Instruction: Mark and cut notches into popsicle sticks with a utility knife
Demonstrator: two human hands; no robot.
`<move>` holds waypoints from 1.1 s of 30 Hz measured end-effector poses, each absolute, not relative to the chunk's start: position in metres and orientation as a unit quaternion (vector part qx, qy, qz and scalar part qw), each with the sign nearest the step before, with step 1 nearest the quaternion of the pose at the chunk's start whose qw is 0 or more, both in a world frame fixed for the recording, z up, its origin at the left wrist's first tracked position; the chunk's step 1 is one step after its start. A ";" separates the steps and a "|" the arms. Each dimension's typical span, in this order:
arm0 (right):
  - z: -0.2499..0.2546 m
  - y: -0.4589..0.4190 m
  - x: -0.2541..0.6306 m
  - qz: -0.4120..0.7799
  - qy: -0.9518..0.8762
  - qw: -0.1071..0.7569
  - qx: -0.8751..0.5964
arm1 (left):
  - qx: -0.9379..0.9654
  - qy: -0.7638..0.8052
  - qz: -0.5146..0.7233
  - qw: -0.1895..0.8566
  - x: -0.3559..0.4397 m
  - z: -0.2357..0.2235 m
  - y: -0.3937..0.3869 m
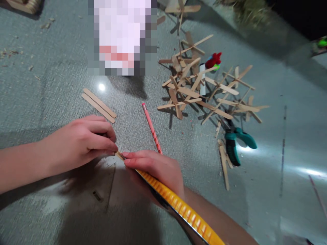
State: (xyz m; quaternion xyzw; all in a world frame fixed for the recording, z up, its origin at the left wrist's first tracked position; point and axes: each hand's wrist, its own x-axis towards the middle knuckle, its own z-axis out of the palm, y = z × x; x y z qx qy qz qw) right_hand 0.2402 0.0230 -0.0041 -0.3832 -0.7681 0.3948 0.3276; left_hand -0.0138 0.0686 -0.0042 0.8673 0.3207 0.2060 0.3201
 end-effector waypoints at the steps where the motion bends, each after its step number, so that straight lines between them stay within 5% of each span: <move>1: -0.004 0.023 0.240 0.395 -0.768 0.326 -0.384 | 0.867 0.321 0.205 0.320 -0.014 -0.004 0.069; 33: 0.001 0.018 0.256 0.365 -0.798 0.313 -0.363 | 0.858 0.373 0.179 0.304 -0.009 -0.003 0.061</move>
